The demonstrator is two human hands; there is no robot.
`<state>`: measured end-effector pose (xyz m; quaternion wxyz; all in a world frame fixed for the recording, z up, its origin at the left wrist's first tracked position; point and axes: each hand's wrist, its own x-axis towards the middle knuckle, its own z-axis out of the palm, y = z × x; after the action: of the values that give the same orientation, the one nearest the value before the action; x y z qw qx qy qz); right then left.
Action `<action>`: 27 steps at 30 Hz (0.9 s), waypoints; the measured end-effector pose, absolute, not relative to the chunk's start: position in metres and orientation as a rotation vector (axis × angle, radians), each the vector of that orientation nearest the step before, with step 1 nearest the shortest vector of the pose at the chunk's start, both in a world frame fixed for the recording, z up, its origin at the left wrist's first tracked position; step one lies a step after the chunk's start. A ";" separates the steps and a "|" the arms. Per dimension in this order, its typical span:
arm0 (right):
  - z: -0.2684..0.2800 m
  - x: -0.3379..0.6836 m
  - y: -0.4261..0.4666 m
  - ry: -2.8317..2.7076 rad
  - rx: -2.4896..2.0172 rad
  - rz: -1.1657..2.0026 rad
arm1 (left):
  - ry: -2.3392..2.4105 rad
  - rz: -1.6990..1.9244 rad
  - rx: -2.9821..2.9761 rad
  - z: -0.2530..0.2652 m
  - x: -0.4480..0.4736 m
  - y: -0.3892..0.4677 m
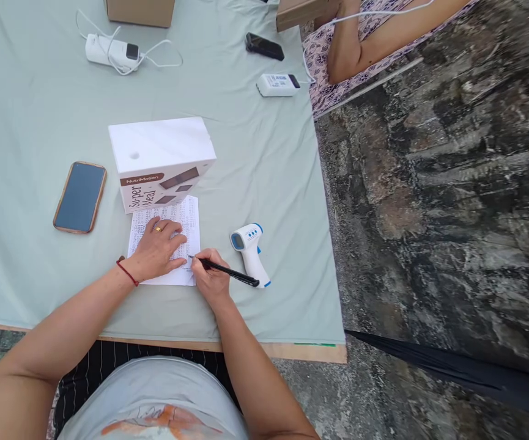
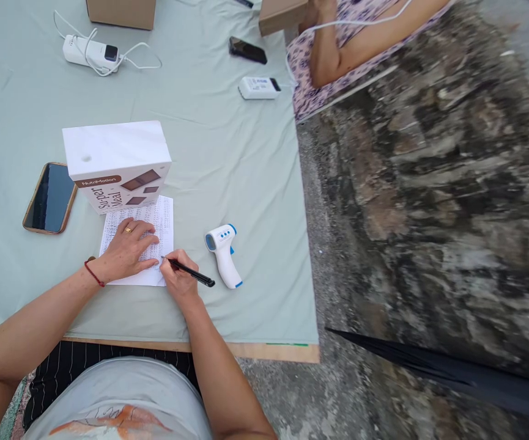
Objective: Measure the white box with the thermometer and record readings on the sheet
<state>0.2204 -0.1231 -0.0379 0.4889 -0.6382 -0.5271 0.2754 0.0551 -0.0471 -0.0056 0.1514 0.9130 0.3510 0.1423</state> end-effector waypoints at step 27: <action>-0.035 0.233 -0.124 -1.381 -1.538 0.409 | 0.983 0.517 2.559 -0.006 0.055 -0.045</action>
<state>0.2328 -0.1237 -0.0346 0.4944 -0.6345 -0.5696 0.1686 0.0554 -0.0455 -0.0065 0.1751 0.9032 0.3470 0.1824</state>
